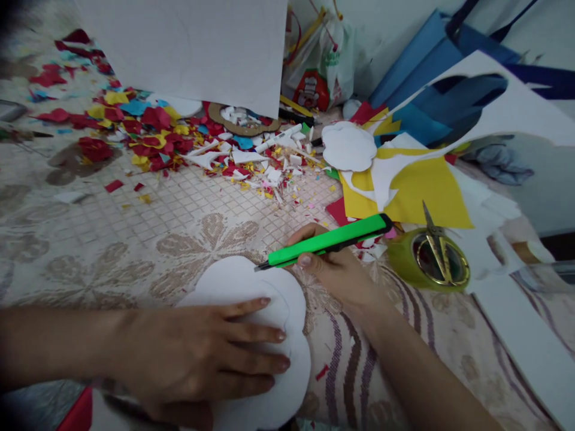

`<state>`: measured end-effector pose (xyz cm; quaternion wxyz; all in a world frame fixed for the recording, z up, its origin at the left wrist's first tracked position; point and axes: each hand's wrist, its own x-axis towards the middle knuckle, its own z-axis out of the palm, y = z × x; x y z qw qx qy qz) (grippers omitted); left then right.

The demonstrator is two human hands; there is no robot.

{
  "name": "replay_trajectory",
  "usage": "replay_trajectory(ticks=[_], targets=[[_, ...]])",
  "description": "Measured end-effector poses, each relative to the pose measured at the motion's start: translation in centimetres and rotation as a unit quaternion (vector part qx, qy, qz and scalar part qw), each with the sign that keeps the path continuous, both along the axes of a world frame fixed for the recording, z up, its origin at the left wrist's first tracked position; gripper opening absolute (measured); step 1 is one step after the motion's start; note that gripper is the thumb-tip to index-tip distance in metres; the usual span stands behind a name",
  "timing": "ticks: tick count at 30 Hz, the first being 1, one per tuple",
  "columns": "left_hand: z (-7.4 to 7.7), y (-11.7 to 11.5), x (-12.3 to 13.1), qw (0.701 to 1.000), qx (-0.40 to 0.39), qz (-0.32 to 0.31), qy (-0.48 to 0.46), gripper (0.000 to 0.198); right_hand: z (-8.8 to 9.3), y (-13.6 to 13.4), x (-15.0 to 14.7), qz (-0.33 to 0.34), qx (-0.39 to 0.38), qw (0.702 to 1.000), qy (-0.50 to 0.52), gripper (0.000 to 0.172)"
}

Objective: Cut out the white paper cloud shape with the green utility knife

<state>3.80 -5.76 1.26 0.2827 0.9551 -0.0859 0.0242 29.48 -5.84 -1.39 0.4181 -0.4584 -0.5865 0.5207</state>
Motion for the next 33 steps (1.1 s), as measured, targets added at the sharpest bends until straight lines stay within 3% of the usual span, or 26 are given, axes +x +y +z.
replay_trajectory(ticks=[5, 10, 17, 24, 33], targets=[[0.1, 0.1, 0.2, 0.998, -0.018, -0.009, 0.052, 0.055, -0.7, 0.3, 0.4, 0.056, -0.011, 0.998, 0.005, 0.025], [0.0, 0.1, 0.1, 0.997, -0.068, 0.011, 0.023, 0.056, -0.9, 0.6, 0.4, 0.049, -0.015, 0.999, 0.002, 0.025], [-0.1, 0.1, 0.1, 0.999, 0.000, -0.024, 0.047, 0.054, -0.9, 0.6, 0.4, 0.060, -0.002, 0.998, -0.025, 0.023], [-1.8, -0.2, 0.0, 0.999, 0.030, -0.033, -0.030, 0.057, -0.8, 0.7, 0.4, 0.078, 0.018, 0.996, -0.032, 0.022], [-1.7, -0.2, 0.0, 0.998, 0.036, -0.026, -0.039, 0.057, -0.8, 0.7, 0.5, 0.079, 0.027, 0.996, -0.035, 0.023]])
